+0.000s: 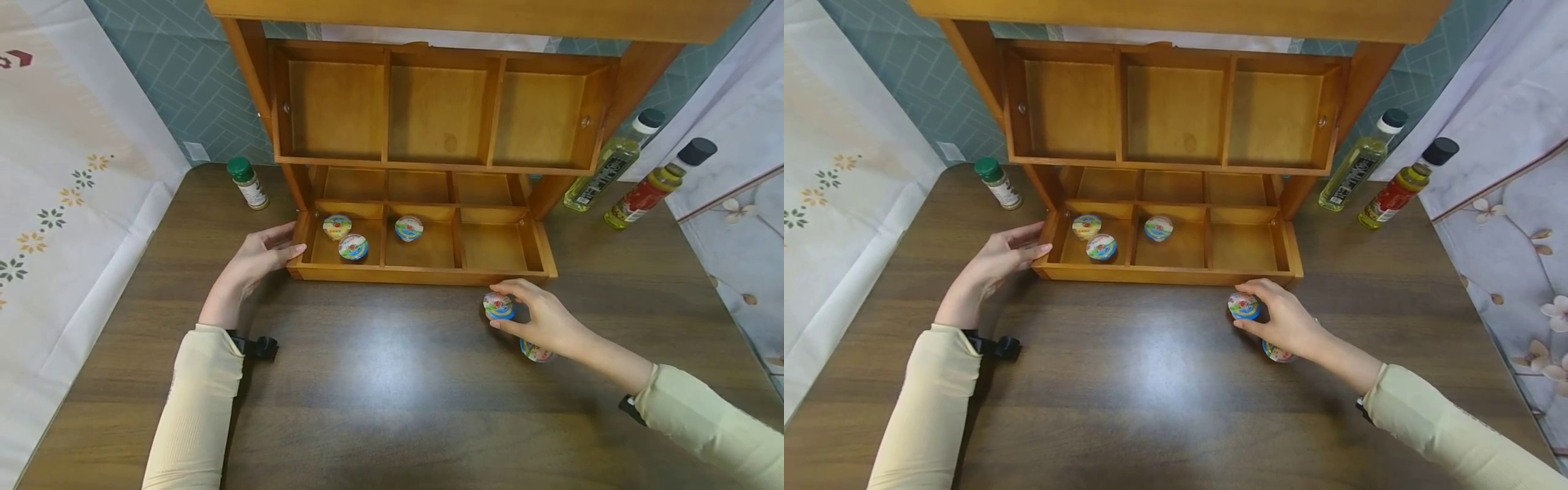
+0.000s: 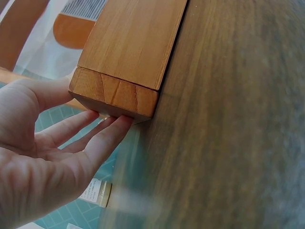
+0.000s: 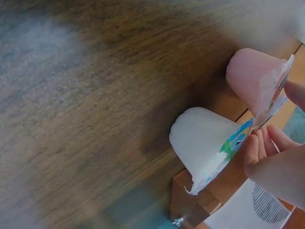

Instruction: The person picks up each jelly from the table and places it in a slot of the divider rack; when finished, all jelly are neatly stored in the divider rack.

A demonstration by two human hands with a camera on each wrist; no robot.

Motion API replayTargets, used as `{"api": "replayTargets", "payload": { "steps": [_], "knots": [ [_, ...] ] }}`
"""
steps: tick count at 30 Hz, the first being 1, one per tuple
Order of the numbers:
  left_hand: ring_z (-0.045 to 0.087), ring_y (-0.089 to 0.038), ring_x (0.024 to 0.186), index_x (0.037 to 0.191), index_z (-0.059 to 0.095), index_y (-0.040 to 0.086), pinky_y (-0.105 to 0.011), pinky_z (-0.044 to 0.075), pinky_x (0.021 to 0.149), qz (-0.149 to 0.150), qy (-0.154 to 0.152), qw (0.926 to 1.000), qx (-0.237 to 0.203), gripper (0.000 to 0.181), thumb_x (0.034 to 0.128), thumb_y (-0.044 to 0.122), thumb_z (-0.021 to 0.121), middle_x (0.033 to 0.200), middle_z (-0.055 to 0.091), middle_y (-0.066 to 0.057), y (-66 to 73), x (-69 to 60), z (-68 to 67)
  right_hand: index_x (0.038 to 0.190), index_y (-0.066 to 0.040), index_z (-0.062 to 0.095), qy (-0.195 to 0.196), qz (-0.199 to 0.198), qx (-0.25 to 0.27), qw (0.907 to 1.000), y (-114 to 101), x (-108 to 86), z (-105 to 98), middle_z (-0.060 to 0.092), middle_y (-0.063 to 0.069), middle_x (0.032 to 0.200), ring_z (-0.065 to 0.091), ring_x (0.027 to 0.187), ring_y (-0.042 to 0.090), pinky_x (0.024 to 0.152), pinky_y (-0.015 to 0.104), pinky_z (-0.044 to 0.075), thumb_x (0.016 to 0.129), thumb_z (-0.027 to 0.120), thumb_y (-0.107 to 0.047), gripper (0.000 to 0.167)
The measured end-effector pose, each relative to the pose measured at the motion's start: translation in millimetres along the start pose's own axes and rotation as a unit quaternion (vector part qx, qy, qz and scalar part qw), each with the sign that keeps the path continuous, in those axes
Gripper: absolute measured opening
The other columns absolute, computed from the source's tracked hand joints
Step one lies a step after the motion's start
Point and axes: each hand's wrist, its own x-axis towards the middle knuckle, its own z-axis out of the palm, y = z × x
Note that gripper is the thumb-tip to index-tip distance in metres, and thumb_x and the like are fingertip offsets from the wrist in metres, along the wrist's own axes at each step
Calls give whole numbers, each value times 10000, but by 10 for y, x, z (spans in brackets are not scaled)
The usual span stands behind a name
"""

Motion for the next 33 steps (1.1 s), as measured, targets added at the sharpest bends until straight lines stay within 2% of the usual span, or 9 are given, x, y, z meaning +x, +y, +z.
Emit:
{"api": "replayTargets", "payload": {
  "steps": [13, 24, 28, 33],
  "knots": [
    [394, -267, 1283, 1470, 278, 66, -123, 450, 786, -2, 8, 10000, -5, 717, 887, 261, 647, 1481, 317, -158, -7, 10, -2, 1246, -35, 575, -357, -34, -109, 9993, 25, 15, 59, 579, 111, 1188, 582, 1029, 282, 830, 471, 485, 801, 746, -182, 499],
    [402, -266, 1277, 1472, 276, 74, -137, 451, 806, -17, 1, 10000, 32, 718, 888, 270, 645, 1480, 317, -158, -8, 10, 7, 1220, -32, 601, -272, -181, -297, 9990, 39, 26, 98, 617, 104, 1133, 608, 923, 207, 753, 388, 509, 789, 751, -144, 470],
    [404, -264, 1275, 1473, 275, 82, -150, 452, 825, -26, -8, 10000, 55, 726, 884, 282, 649, 1483, 314, -151, -9, 12, 13, 1199, -27, 615, -27, -471, -267, 9985, 31, 14, 87, 627, 97, 1114, 622, 903, 194, 724, 367, 525, 769, 767, -126, 466],
    [390, -260, 1287, 1478, 268, 95, -174, 449, 857, -49, -12, 10000, 82, 723, 888, 282, 643, 1492, 298, -144, -8, 2, 8, 1191, -50, 628, 559, -962, -99, 9937, 18, 25, 54, 660, 74, 1094, 645, 922, 198, 721, 373, 536, 741, 777, -80, 475]
  ]
}}
